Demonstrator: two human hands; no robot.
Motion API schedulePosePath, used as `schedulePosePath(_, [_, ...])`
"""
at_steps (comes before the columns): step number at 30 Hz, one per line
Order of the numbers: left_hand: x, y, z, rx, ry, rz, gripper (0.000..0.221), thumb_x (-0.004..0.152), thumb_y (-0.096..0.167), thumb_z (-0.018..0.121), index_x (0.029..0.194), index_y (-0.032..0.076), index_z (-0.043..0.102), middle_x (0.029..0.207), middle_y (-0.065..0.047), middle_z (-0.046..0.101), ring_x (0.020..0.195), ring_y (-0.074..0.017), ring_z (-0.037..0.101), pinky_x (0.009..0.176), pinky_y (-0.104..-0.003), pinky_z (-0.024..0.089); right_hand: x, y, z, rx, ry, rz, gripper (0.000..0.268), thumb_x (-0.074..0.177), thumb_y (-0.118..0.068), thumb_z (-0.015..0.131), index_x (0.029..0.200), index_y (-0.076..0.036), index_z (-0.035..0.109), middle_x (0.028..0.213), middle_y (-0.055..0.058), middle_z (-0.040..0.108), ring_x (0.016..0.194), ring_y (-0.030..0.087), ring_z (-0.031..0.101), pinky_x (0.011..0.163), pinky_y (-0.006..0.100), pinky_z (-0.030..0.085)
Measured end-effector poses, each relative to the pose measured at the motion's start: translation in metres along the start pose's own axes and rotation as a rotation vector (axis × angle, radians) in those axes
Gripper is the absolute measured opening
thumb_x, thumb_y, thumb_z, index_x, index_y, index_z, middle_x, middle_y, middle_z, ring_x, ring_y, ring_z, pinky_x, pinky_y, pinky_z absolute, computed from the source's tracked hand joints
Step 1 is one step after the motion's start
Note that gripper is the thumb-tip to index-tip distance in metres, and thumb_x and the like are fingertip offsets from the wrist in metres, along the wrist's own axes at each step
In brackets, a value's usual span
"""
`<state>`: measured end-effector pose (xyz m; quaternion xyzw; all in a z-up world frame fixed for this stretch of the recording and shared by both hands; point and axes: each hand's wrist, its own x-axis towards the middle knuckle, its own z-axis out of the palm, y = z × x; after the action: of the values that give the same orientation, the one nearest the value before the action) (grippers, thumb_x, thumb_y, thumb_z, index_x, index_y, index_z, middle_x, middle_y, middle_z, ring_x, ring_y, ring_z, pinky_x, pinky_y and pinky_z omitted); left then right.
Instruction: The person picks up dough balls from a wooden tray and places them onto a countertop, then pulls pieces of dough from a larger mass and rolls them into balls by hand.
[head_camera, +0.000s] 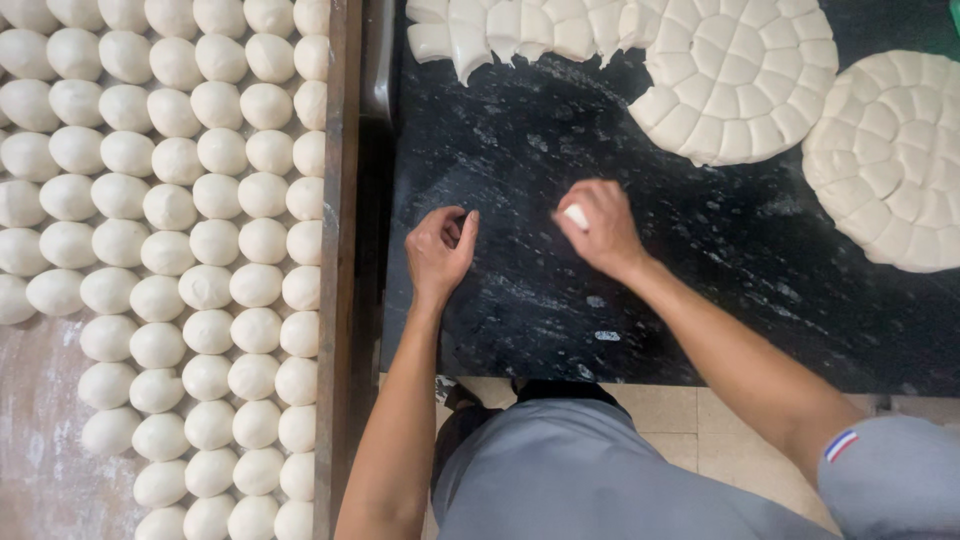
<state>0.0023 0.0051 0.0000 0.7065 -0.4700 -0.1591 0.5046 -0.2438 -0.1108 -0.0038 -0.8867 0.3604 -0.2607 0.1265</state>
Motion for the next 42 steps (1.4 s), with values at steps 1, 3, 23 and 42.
schedulePosePath(1, [0.000, 0.000, 0.001, 0.007, -0.003, -0.002, 0.026, 0.089, 0.028, 0.081, 0.095, 0.002, 0.076, 0.067, -0.007, 0.066, 0.053, -0.0155, 0.060, 0.052, -0.031, 0.047, 0.010, 0.014, -0.001, -0.025, -0.018, 0.032, 0.020, 0.090, -0.017, 0.080, 0.098, -0.005, 0.066, 0.107, 0.013, 0.062, 0.104, 0.035, 0.054, 0.091, 0.047, 0.041])
schedulePosePath(3, [0.001, -0.002, 0.003, 0.016, 0.005, 0.002, 0.026, 0.088, 0.027, 0.082, 0.094, 0.002, 0.076, 0.066, -0.007, 0.066, 0.053, -0.0154, 0.060, 0.052, -0.031, 0.047, 0.045, 0.031, 0.016, -0.067, 0.173, 0.110, 0.014, 0.096, -0.014, 0.078, 0.099, -0.007, 0.066, 0.110, 0.011, 0.062, 0.108, 0.035, 0.054, 0.095, 0.045, 0.043])
schedulePosePath(23, [0.013, 0.011, -0.031, -0.488, -0.117, -0.365, 0.036, 0.095, 0.032, 0.072, 0.114, 0.002, 0.076, 0.081, -0.001, 0.071, 0.065, -0.0054, 0.061, 0.058, -0.024, 0.051, 0.030, 0.038, 0.037, 0.079, 0.175, 0.042, 0.027, 0.091, -0.014, 0.082, 0.110, -0.005, 0.066, 0.120, 0.017, 0.064, 0.115, 0.039, 0.056, 0.099, 0.050, 0.043])
schedulePosePath(42, [-0.095, -0.035, -0.285, -0.664, 0.610, -0.274, 0.026, 0.105, 0.022, 0.062, 0.110, 0.000, 0.074, 0.077, -0.002, 0.068, 0.061, -0.0069, 0.062, 0.054, -0.022, 0.049, 0.170, -0.389, 0.100, 0.610, -0.396, -0.690, 0.052, 0.084, -0.015, 0.086, 0.132, -0.005, 0.069, 0.124, 0.015, 0.068, 0.115, 0.030, 0.068, 0.097, 0.039, 0.055])
